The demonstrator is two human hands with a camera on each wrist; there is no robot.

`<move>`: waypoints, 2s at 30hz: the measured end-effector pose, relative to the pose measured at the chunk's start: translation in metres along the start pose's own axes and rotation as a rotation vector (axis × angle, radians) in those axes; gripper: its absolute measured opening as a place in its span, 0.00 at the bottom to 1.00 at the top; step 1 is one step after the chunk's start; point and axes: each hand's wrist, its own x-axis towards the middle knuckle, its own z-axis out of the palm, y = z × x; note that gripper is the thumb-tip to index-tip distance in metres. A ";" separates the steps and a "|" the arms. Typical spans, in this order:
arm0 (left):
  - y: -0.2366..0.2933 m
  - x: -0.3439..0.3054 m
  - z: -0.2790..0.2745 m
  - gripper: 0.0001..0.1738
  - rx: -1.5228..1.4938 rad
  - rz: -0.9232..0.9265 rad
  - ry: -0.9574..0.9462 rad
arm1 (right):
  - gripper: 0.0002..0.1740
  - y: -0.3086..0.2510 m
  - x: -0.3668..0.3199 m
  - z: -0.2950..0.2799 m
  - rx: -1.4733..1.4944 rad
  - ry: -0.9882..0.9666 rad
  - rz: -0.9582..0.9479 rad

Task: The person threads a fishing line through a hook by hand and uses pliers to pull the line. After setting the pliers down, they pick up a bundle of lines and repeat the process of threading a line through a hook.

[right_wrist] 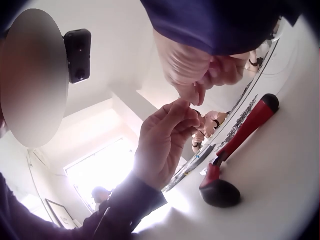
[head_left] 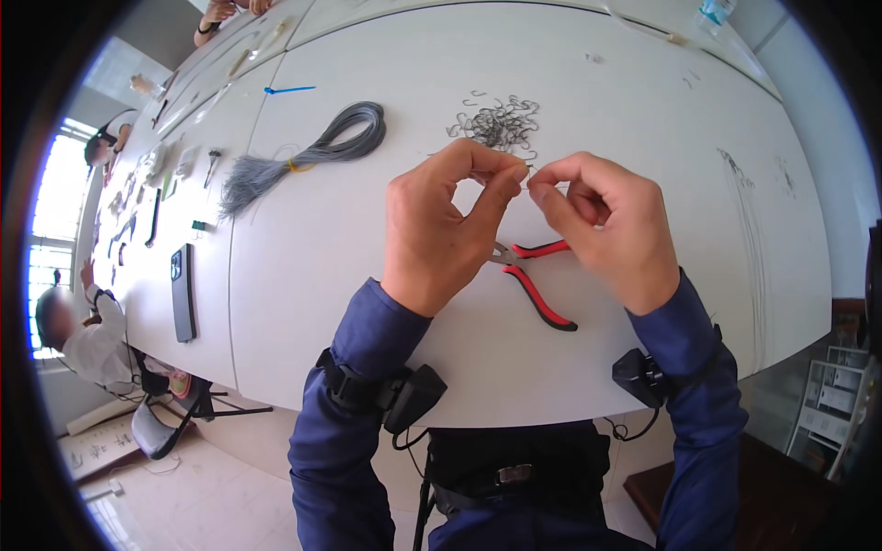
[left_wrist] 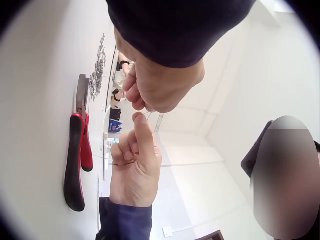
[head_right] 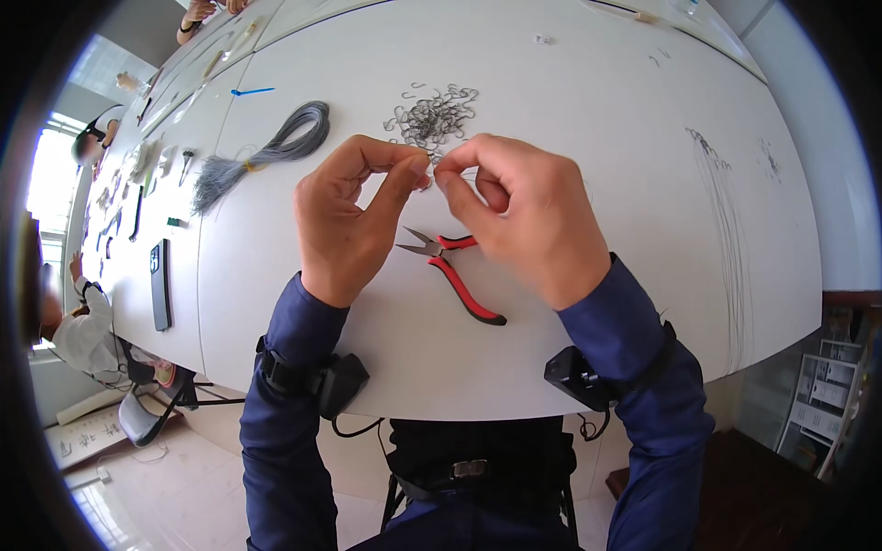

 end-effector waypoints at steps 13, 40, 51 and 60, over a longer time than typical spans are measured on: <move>0.003 -0.001 0.001 0.03 0.178 0.163 -0.164 | 0.09 0.009 0.008 -0.012 0.309 -0.095 0.196; 0.006 0.001 0.001 0.04 0.211 0.196 -0.037 | 0.12 -0.004 0.001 0.000 0.618 0.021 0.451; 0.006 0.004 -0.001 0.06 0.200 0.201 -0.045 | 0.11 -0.001 0.001 0.001 0.534 0.022 0.393; 0.006 0.004 0.000 0.06 0.141 0.184 -0.050 | 0.10 0.003 0.001 0.004 0.531 0.024 0.357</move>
